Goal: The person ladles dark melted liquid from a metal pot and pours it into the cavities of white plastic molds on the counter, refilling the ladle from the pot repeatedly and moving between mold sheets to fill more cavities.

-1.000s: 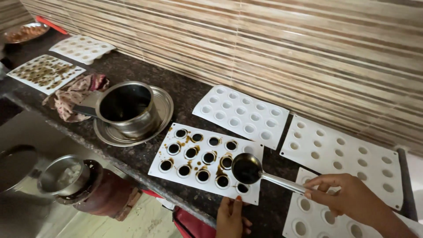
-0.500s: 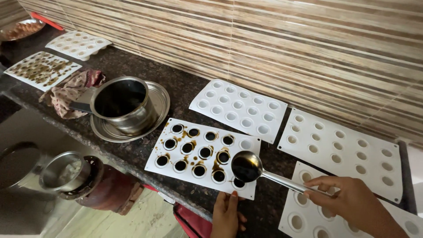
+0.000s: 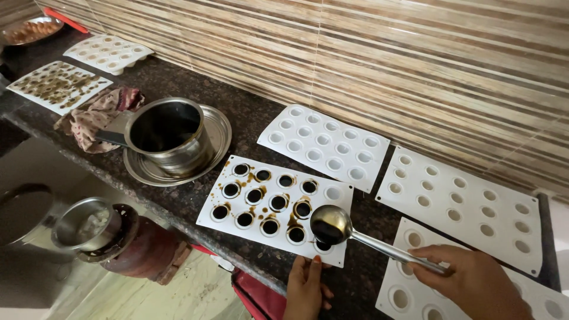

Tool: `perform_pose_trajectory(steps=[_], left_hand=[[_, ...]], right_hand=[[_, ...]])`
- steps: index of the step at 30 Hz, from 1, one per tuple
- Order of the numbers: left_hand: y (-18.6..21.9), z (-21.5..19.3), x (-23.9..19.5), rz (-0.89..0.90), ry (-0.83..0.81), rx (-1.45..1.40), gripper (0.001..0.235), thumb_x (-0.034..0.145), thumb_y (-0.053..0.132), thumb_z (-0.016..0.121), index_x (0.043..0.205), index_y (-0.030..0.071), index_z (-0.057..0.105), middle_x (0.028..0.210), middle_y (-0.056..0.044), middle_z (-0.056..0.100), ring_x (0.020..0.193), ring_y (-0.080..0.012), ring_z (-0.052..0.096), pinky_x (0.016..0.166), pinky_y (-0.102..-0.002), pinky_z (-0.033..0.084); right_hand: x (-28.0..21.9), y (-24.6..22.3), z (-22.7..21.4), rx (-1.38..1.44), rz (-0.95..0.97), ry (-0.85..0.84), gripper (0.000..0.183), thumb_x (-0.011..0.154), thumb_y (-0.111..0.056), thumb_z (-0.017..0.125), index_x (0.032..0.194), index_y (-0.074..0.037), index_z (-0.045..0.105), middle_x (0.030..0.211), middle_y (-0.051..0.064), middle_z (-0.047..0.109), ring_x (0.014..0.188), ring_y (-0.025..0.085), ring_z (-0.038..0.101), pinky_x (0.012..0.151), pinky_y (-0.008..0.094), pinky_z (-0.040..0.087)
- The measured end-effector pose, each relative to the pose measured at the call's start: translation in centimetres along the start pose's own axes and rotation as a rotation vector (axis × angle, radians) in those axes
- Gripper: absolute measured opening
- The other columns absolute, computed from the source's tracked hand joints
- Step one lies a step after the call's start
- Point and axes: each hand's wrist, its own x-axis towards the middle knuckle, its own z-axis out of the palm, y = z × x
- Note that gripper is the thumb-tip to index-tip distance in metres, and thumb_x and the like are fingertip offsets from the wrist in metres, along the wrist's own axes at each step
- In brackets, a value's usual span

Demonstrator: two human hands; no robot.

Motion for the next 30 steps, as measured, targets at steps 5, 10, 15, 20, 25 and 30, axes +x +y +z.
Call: perform_pose_trajectory(steps=[5,10,15,20,25,30], left_hand=[[-0.1,-0.1,-0.1,0.017,-0.012,-0.012,0.024,0.103,0.025,0.054,0.109,0.002,0.056,0.103,-0.013,0.075,0.040,-0.0150,0.055,0.031,-0.029,0.042],[-0.5,-0.2,0.3,0.039,-0.006,-0.017,0.024,0.103,0.024,0.054,0.107,0.000,0.056,0.102,-0.014,0.077,0.040,-0.0161,0.056,0.030,-0.030,0.042],[-0.2,-0.2,0.1,0.014,-0.020,-0.049,0.023,0.102,0.024,0.054,0.110,0.004,0.057,0.102,-0.012,0.075,0.041,-0.0154,0.055,0.031,-0.029,0.042],[-0.6,-0.5,0.6,-0.022,-0.034,-0.048,0.025,0.103,0.026,0.053,0.114,0.005,0.060,0.102,-0.010,0.076,0.044,-0.0127,0.054,0.035,-0.027,0.043],[-1.5,-1.1,1.7,-0.028,-0.066,-0.027,0.025,0.103,0.026,0.054,0.113,0.004,0.058,0.103,-0.012,0.077,0.044,-0.0142,0.056,0.036,-0.029,0.046],[-2.6,-1.3,2.7,-0.019,-0.090,-0.060,0.025,0.101,0.028,0.056,0.112,0.006,0.058,0.101,-0.011,0.077,0.044,-0.0154,0.056,0.036,-0.030,0.045]], right_hand=[[0.5,1.8,1.3,-0.031,-0.183,0.094,0.035,0.081,-0.037,0.083,0.114,-0.025,0.084,0.090,-0.002,0.080,0.079,0.011,0.074,0.077,0.030,0.059],[1.9,5.1,3.8,-0.197,-0.225,0.154,0.034,0.083,-0.044,0.079,0.114,-0.032,0.081,0.085,-0.006,0.079,0.074,0.008,0.072,0.075,0.025,0.060],[2.7,6.8,4.8,-0.620,-0.475,0.321,0.039,0.088,-0.055,0.071,0.124,-0.042,0.074,0.085,-0.014,0.075,0.067,0.000,0.070,0.056,0.020,0.055],[1.0,5.3,4.6,-0.613,-0.809,0.551,0.041,0.073,-0.027,0.079,0.114,-0.025,0.080,0.082,-0.005,0.076,0.062,0.010,0.070,0.036,0.029,0.052],[2.1,5.6,4.1,-0.582,-0.892,0.708,0.031,0.085,-0.038,0.075,0.116,-0.031,0.075,0.087,-0.012,0.075,0.068,0.009,0.067,0.050,0.025,0.049],[0.9,-2.4,-0.5,0.164,-0.308,0.310,0.043,0.072,-0.031,0.088,0.113,-0.019,0.081,0.072,-0.001,0.076,0.050,0.012,0.068,0.047,0.026,0.054]])
